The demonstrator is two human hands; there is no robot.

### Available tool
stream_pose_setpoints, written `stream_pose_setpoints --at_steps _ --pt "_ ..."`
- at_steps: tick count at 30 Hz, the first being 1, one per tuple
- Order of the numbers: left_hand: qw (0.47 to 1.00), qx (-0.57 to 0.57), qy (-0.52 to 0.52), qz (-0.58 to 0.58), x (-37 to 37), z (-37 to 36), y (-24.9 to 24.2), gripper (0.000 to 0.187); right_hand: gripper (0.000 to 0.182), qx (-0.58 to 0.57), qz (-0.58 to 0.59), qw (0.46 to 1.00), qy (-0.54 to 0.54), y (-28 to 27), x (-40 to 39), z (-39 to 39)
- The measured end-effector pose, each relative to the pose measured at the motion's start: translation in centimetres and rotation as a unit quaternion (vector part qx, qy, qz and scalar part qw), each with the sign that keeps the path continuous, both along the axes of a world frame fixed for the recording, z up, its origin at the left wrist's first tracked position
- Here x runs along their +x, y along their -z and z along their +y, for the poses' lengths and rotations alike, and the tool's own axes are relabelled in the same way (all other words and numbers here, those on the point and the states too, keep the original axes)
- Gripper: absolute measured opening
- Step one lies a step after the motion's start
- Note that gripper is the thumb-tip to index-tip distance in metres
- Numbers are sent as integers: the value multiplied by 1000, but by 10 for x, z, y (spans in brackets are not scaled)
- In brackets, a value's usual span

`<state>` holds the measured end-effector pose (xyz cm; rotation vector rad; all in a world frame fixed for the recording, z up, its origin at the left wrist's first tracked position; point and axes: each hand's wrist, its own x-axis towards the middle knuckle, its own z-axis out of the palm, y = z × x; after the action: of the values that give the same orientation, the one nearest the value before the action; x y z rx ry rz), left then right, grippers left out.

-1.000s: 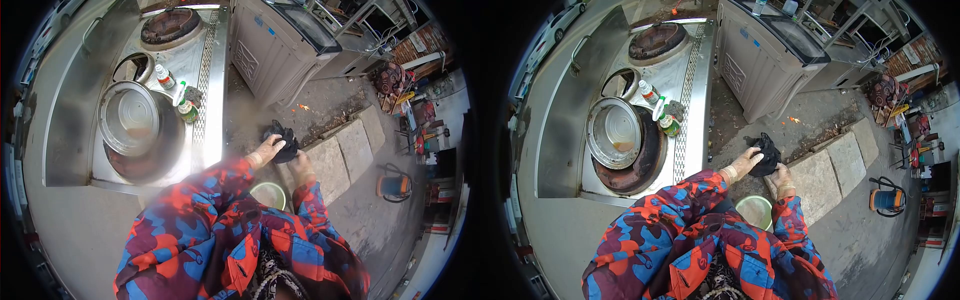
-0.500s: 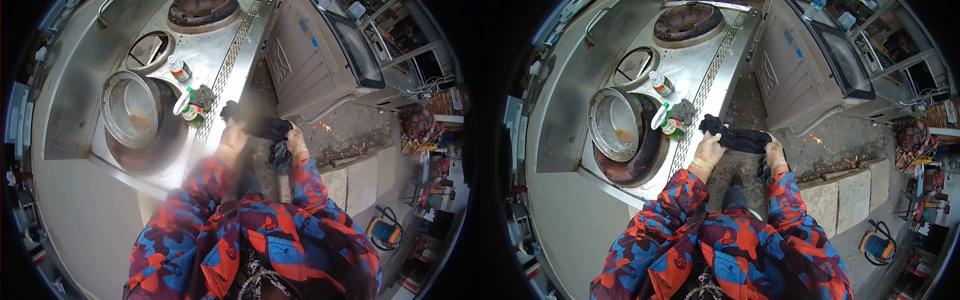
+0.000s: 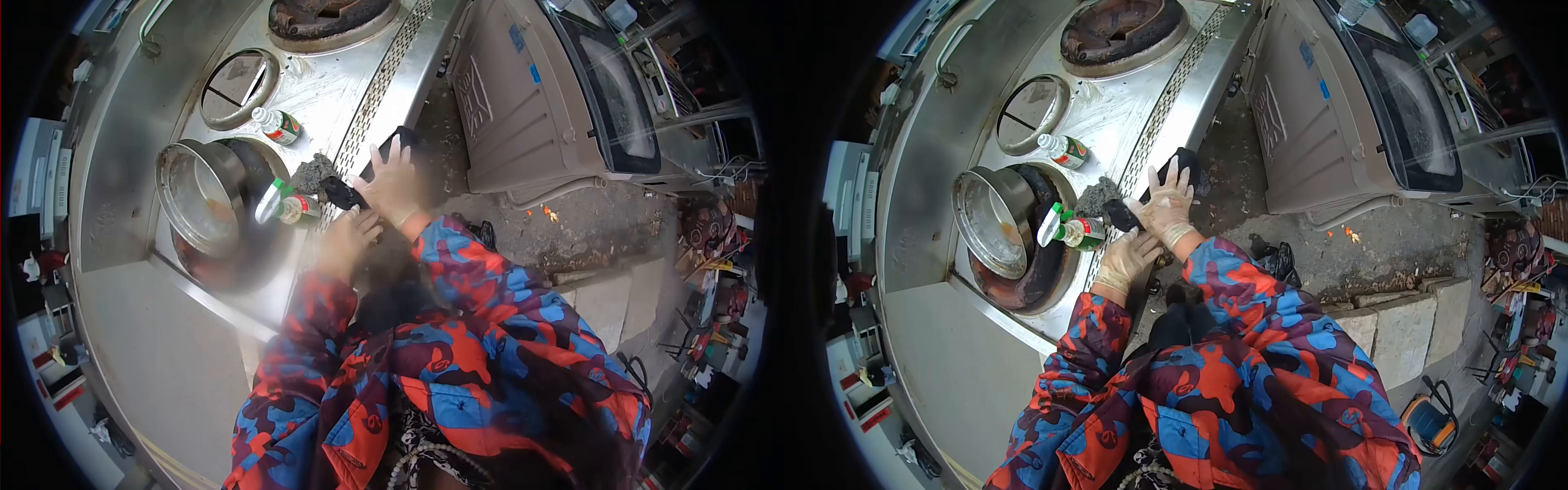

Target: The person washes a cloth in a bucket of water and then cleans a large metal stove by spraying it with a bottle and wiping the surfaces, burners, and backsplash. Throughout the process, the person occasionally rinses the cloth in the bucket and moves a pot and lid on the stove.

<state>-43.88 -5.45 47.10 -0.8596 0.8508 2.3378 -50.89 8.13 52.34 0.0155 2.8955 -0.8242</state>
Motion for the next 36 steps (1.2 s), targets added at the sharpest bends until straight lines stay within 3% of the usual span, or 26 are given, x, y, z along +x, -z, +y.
stream_pose_setpoints --at_steps 1,2,4,8,10,11,12,17,19,21,22,23,24,25,27,29,30,32,34,35,36 --pt "971 -114 148 152 10 -13 21 42 90 59 -48 997 -14 -5 1 -17" --pt "890 -240 245 299 20 -27 42 39 93 99 -60 993 17 20 -1 -35" --pt "943 -202 172 201 29 -27 34 36 89 82 -2 996 40 32 -4 -40" --pt "851 -370 241 284 50 -40 5 26 76 112 56 992 15 40 -12 -34" --pt "818 -402 261 320 36 -32 -17 24 66 83 106 991 -10 39 -17 -30" --pt "925 -302 171 153 30 -24 -35 23 64 80 116 990 -27 40 -22 -28" --pt "980 -183 74 -24 20 -18 -50 23 64 84 115 989 -28 42 -26 -24" --pt "986 -163 -5 17 -11 -6 -32 18 60 57 93 987 -118 48 -58 -10" --pt "911 -385 71 132 -8 -7 19 14 62 77 79 981 -162 42 -68 0" --pt "772 -588 105 217 -5 4 48 14 73 -43 43 966 -253 22 -68 10" --pt "723 -650 114 203 -7 5 58 18 79 -19 23 960 -277 4 -66 15" --pt "716 -665 98 187 -12 5 60 21 85 3 2 953 -302 -15 -64 20" --pt "733 -657 71 163 -16 4 62 24 91 28 -31 935 -352 0 -61 20" --pt "746 -651 42 135 -21 4 62 28 87 57 -58 910 -406 6 -67 20" --pt "777 -626 2 62 -18 5 54 30 73 80 -68 890 -445 19 -79 18" --pt "806 -590 -44 -11 -26 15 24 26 46 61 -27 876 -477 25 -88 26" --pt "821 -564 -75 -44 -37 22 1 24 42 255 122 835 -472 34 -99 30" --pt "862 -469 -167 -91 -61 36 -32 22 32 75 48 905 -417 41 -136 53" --pt "866 -456 -183 -94 -74 42 -41 21 34 103 51 937 -331 41 -204 75" --pt "862 -476 -159 -71 -78 45 -42 20 40 112 41 946 -302 17 -245 94" --pt "858 -493 -137 -46 -83 48 -42 20 48 181 80 949 -246 37 -277 108"
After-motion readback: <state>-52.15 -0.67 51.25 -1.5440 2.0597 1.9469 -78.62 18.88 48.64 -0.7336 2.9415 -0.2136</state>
